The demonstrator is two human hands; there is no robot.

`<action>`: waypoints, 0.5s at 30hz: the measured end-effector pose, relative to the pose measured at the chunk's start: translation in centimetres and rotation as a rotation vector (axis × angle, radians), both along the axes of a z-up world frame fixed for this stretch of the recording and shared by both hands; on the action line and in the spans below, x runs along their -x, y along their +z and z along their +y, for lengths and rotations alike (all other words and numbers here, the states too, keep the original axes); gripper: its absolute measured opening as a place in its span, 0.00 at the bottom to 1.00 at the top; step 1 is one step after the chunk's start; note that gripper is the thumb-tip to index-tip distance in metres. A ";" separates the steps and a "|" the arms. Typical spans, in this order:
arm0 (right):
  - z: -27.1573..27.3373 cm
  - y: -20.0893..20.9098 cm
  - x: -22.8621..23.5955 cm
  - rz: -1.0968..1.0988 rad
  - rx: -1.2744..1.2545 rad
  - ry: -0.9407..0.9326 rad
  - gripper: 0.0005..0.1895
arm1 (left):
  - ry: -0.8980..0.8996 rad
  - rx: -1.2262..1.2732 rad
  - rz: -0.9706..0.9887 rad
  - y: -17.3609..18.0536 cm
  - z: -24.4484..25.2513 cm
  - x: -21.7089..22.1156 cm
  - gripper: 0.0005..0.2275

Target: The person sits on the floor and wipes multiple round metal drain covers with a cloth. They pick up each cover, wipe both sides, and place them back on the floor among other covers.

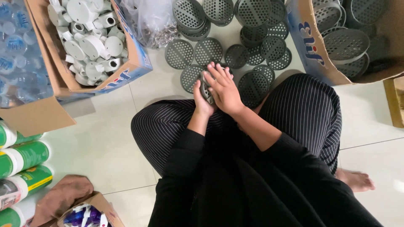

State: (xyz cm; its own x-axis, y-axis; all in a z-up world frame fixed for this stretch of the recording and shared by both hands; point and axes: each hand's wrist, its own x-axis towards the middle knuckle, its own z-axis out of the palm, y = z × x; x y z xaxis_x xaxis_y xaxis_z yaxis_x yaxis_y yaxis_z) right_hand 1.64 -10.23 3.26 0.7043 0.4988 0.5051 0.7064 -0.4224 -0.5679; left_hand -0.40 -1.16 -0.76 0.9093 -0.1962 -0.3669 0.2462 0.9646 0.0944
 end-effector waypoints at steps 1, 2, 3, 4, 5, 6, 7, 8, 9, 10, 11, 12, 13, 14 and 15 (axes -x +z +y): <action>-0.3 -0.2 -0.1 0.032 -0.003 -0.061 0.21 | 0.014 -0.032 0.111 0.4 -0.2 0.1 0.26; -0.6 -0.5 -0.2 0.064 -0.007 -0.123 0.21 | 0.029 -0.065 0.222 0.7 -0.4 0.2 0.27; -0.7 -0.6 -0.4 0.063 -0.008 -0.127 0.21 | 0.025 -0.067 0.221 -0.1 -0.2 0.2 0.27; -0.8 -0.6 -0.6 0.128 -0.059 -0.171 0.21 | 0.008 -0.027 0.148 -0.8 0.0 0.3 0.27; -0.9 -0.8 -0.7 0.194 -0.113 -0.214 0.22 | -0.008 0.010 0.077 -1.6 0.3 0.3 0.28; -1.0 -0.9 -1.0 0.195 -0.116 -0.217 0.22 | -0.011 0.007 0.077 -0.9 0.3 0.3 0.28; -1.2 -1.1 -1.3 0.310 -0.164 -0.271 0.19 | -0.012 -0.063 -0.181 -0.2 0.4 0.4 0.28; -1.4 -1.3 -1.6 0.424 -0.213 -0.326 0.17 | -0.013 -0.133 -0.438 0.4 0.4 0.4 0.31; -1.8 -1.7 -1.7 0.423 -0.217 -0.329 0.17 | -0.018 -0.135 -0.440 0.7 0.7 0.5 0.31; -2.1 -2.1 -1.8 0.605 -0.309 -0.316 0.18 | -0.092 -0.074 -0.440 0.9 1.0 0.6 0.31; -2.6 -2.5 -2.1 0.783 -0.401 -0.297 0.19 | -0.165 -0.014 -0.442 1.2 1.3 0.5 0.32; -2.7 -1.8 -2.3 0.778 -0.405 -0.297 0.19 | -0.168 -0.016 -0.447 1.2 1.2 0.4 0.32; -2.7 -1.1 -2.3 0.873 -0.403 -0.319 0.21 | -0.197 0.023 -0.465 1.3 1.2 0.4 0.33; -2.8 -0.4 -2.3 0.969 -0.401 -0.341 0.24 | -0.226 0.062 -0.482 1.3 1.2 0.4 0.34; -2.8 -0.7 -2.3 0.967 -0.403 -0.341 0.24 | -0.228 0.061 -0.484 1.8 0.9 0.8 0.34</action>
State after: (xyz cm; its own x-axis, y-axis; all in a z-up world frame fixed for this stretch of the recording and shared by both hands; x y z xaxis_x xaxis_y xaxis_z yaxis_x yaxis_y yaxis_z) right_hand 3.95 -13.03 2.60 0.9595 0.1258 -0.2519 -0.2292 -0.1703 -0.9584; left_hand -1.17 -0.24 1.06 0.9036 -0.4161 0.1015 0.3921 0.8991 0.1947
